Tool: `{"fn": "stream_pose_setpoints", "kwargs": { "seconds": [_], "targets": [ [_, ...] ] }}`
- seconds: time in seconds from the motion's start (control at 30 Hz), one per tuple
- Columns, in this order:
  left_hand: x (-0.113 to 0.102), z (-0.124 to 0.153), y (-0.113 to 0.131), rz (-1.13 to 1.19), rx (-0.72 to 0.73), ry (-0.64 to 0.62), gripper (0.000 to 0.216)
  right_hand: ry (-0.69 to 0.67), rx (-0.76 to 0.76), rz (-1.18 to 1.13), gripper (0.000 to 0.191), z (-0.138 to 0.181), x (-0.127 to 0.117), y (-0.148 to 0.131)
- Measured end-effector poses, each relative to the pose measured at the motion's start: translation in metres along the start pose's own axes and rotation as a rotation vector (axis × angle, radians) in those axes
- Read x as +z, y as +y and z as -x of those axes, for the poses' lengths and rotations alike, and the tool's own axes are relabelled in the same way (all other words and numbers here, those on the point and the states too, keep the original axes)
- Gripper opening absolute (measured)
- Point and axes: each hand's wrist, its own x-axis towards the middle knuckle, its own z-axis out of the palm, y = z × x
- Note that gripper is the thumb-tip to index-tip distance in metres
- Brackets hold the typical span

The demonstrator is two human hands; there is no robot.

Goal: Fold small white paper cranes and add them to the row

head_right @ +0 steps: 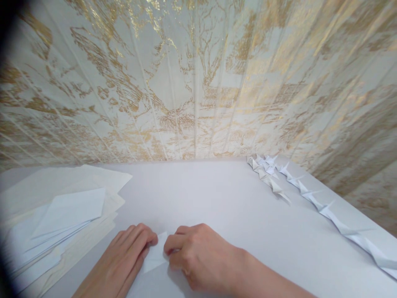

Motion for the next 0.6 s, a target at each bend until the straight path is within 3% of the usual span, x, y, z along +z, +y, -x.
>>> {"fn": "stream_pose_setpoints", "kwargs": {
  "seconds": [0.23,0.47,0.6],
  "targets": [
    [-0.006,0.005,0.004,0.078,-0.009,0.055,0.01,0.123,-0.02,-0.25,0.034,0.0,0.003,0.016],
    [-0.002,0.005,-0.001,0.01,0.071,0.084,0.045,0.215,-0.103,-0.296,0.03,-0.002,0.016,0.021],
    [-0.002,0.004,0.001,0.119,0.061,0.117,0.049,0.314,-0.094,-0.268,0.032,-0.004,0.019,0.018]
  ]
}}
